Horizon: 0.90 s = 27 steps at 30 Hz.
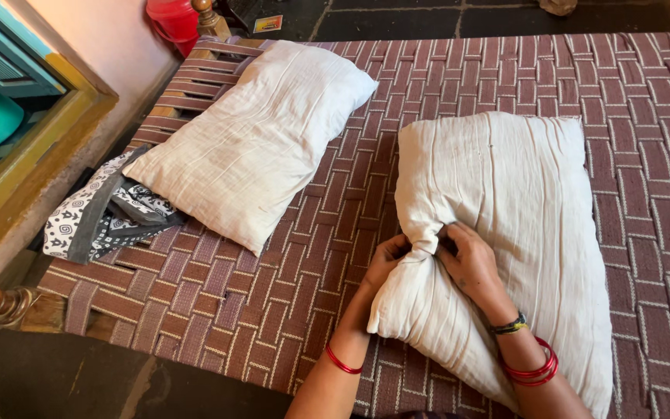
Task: The person smooths and pulls at the fabric of a white pillow on a woven cot using their hands, then repeats the action on the top surface of the pillow.
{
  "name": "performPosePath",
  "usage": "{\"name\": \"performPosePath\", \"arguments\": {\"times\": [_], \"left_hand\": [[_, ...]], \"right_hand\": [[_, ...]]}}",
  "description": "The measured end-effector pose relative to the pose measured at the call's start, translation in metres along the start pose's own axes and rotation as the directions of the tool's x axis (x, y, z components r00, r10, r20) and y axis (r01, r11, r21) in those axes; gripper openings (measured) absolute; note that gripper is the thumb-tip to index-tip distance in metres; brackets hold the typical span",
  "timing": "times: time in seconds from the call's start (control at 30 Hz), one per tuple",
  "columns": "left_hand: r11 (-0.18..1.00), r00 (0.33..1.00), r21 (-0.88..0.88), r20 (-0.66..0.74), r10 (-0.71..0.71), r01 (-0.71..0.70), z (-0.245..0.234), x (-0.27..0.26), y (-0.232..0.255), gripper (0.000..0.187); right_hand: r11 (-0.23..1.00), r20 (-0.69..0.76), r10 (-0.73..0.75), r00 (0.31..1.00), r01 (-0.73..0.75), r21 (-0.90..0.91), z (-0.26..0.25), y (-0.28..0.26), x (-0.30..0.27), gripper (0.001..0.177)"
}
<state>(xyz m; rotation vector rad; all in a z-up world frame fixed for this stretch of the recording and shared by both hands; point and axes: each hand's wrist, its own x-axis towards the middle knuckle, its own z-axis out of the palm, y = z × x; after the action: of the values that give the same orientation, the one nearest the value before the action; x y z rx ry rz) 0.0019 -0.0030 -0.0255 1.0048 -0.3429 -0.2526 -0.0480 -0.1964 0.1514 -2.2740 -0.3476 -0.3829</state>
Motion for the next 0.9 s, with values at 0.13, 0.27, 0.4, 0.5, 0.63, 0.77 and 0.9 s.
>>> {"name": "performPosePath", "arguments": {"times": [0.13,0.27,0.4,0.5,0.63,0.77,0.9], "left_hand": [[0.966,0.983,0.196,-0.046,0.177,-0.165,0.001,0.008,-0.006,0.046],[0.928,0.896,0.368,-0.391,0.212,-0.059,-0.005,0.015,-0.013,0.05],[0.983,0.981,0.176,-0.175,0.083,-0.052,-0.001,0.001,-0.007,0.045],[0.994,0.998,0.096,-0.048,-0.045,0.049,0.012,-0.016,-0.011,0.042],[0.994,0.998,0.104,-0.069,-0.014,0.021,0.018,-0.011,-0.016,0.037],[0.971,0.942,0.19,-0.271,0.197,-0.149,0.026,0.0,-0.023,0.034],[0.991,0.953,0.017,-0.272,0.134,-0.134,0.025,0.0,-0.031,0.032]], "right_hand": [[0.987,0.138,-0.133,0.981,0.119,0.104,0.012,0.025,-0.005,0.019],[0.729,0.366,-0.174,0.914,-0.13,0.672,0.017,0.024,-0.013,0.021],[0.992,0.028,0.01,1.0,-0.013,0.123,0.005,-0.001,-0.004,0.029],[0.993,0.021,-0.067,0.997,0.065,0.099,0.0,-0.004,-0.002,0.041],[0.996,0.118,0.014,0.993,-0.003,-0.093,0.02,0.007,-0.006,0.032],[0.996,0.18,0.042,0.983,-0.027,-0.084,0.027,0.021,-0.017,0.024],[0.975,0.057,0.046,0.997,-0.057,0.217,0.032,0.037,-0.019,0.027]]}}
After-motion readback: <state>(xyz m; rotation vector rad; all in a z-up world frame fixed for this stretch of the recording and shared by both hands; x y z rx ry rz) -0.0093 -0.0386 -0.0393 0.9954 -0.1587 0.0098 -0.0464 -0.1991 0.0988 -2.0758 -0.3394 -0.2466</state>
